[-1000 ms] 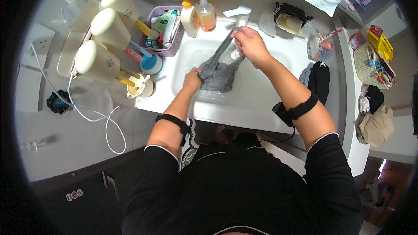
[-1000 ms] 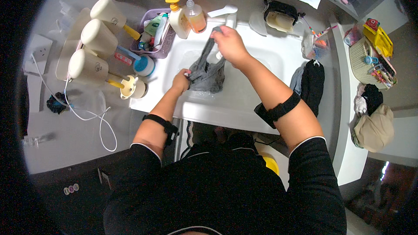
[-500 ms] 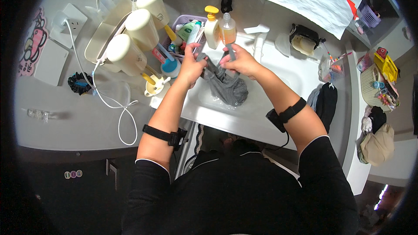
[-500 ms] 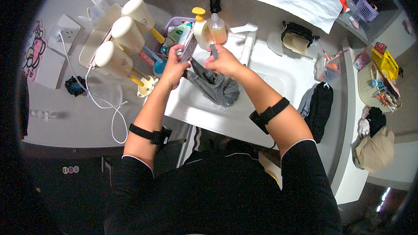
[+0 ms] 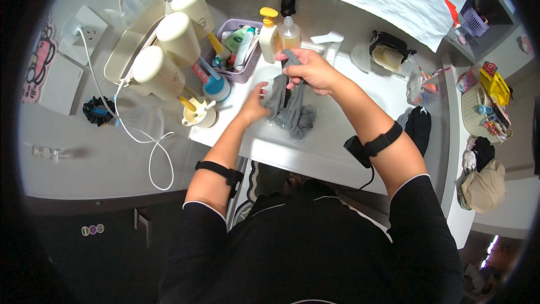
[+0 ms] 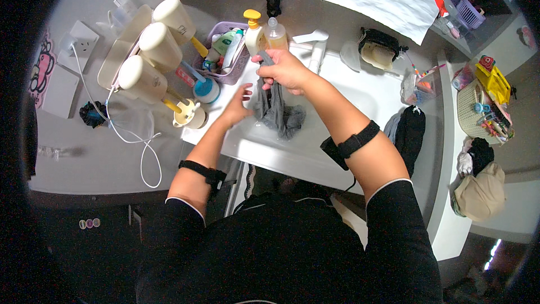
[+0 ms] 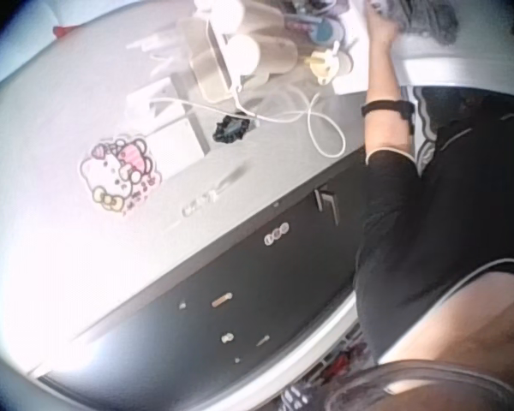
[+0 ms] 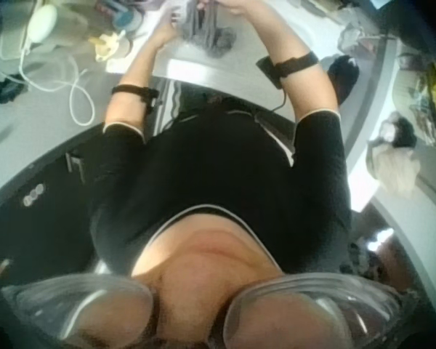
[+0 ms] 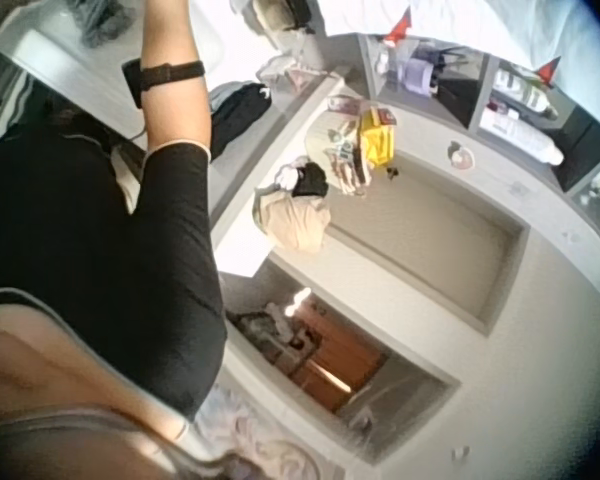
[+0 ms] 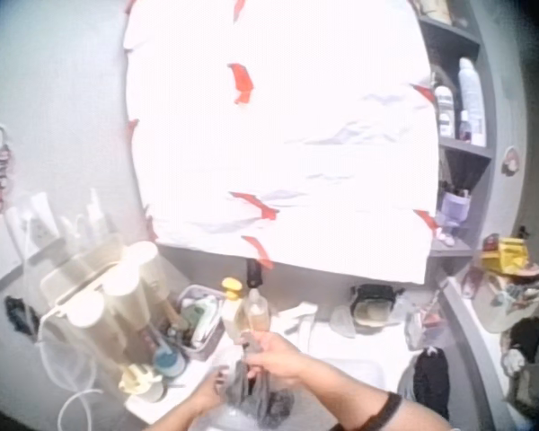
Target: Washing clothes by hand in a sink.
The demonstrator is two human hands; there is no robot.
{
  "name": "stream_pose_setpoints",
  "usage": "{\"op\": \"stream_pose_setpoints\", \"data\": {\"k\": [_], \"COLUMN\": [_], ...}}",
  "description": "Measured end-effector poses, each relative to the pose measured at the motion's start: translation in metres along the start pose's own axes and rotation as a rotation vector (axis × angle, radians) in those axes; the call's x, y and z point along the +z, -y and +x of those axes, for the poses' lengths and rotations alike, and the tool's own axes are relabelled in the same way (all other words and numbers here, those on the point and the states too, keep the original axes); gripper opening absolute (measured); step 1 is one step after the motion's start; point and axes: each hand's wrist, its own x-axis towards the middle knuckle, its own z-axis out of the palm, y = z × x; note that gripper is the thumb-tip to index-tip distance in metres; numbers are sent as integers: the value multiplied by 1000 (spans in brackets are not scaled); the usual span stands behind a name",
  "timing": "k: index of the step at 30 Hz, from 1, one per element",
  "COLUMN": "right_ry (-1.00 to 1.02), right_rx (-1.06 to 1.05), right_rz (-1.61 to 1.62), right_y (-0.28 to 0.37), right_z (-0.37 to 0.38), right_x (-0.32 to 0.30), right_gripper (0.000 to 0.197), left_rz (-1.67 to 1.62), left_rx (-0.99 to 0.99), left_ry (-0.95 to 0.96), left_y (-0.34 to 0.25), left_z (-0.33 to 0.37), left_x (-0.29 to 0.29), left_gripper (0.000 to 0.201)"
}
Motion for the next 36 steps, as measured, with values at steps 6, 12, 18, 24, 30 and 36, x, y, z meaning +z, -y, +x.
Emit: {"op": "stream_pose_setpoints", "data": {"k": [6, 12, 18, 24, 30, 36], "right_ry": [54, -201, -107, -198, -577, -664], "right_rx": [-136, -40, 228, 456, 381, 612], "right_rz": [139, -141, -737, -278, -701, -1053], "right_y": [44, 42, -10, -80, -178, -199], "right_z": [-23, -63, -91, -111, -141, -146], "right_x": [5, -31, -67, -106, -150, -144], "right_gripper": [30, 27, 38, 43, 29, 54], "left_rz": [-95, -388, -276, 614, 954, 1007], "left_rx": [135, 6, 158, 330, 251, 425], "left_ry": [30, -385, -253, 173, 148, -123], "left_y": [15, 10, -38, -87, -20, 15], "left_z": [7, 8, 19, 10, 10, 6], "left_x": [79, 64, 1, -26, 30, 96], "left_gripper": [76, 28, 41, 52, 48, 51]}}
